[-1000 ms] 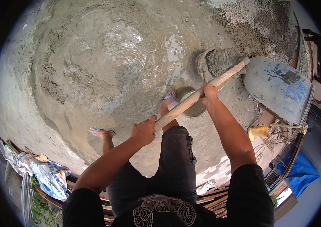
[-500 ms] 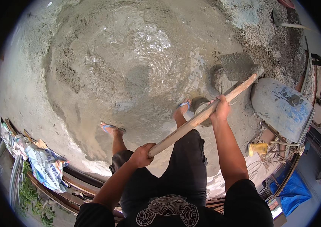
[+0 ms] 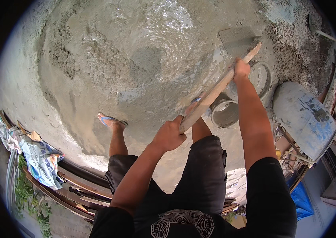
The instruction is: The person uses a hoe to mix wet concrete on the ground, repeatedly turning and folding the material to achieve a uniform consistency. The person occasionally pauses to adjust position or retrieve a bucket, then resumes mixing.
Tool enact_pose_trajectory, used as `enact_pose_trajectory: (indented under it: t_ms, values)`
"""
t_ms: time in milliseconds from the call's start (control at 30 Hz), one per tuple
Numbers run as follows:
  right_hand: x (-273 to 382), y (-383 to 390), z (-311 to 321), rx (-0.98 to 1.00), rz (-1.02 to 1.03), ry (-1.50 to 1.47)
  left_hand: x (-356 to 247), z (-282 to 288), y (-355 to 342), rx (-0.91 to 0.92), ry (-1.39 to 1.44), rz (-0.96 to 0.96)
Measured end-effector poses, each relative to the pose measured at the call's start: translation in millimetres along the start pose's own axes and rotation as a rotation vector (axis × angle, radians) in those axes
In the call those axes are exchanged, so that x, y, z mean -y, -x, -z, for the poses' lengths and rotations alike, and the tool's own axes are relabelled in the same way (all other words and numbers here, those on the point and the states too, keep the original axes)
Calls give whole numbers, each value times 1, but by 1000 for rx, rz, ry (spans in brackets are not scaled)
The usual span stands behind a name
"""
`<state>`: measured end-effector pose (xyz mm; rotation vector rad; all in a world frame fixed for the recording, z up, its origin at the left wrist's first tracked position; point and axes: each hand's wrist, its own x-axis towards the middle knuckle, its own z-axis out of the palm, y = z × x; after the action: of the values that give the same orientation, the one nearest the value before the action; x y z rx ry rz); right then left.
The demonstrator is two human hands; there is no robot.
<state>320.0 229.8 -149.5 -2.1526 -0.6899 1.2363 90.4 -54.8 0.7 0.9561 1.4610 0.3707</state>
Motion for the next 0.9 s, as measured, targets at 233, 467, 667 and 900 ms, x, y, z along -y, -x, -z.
enact_pose_trajectory:
  t_ms: [233, 467, 667, 900]
  values:
    - [-27, 151, -71, -19, -310, -431, 40, 142, 94, -119, -408, 2]
    - [-30, 292, -107, 190, -342, -483, 95, 176, 202, -139, -297, 157]
    - [50, 190, -118, 127, -13, -207, 92, 114, 99, 6, 89, 46]
    - [-18, 256, -222, 108, -227, -56, 123, 208, 176, -161, -113, 168]
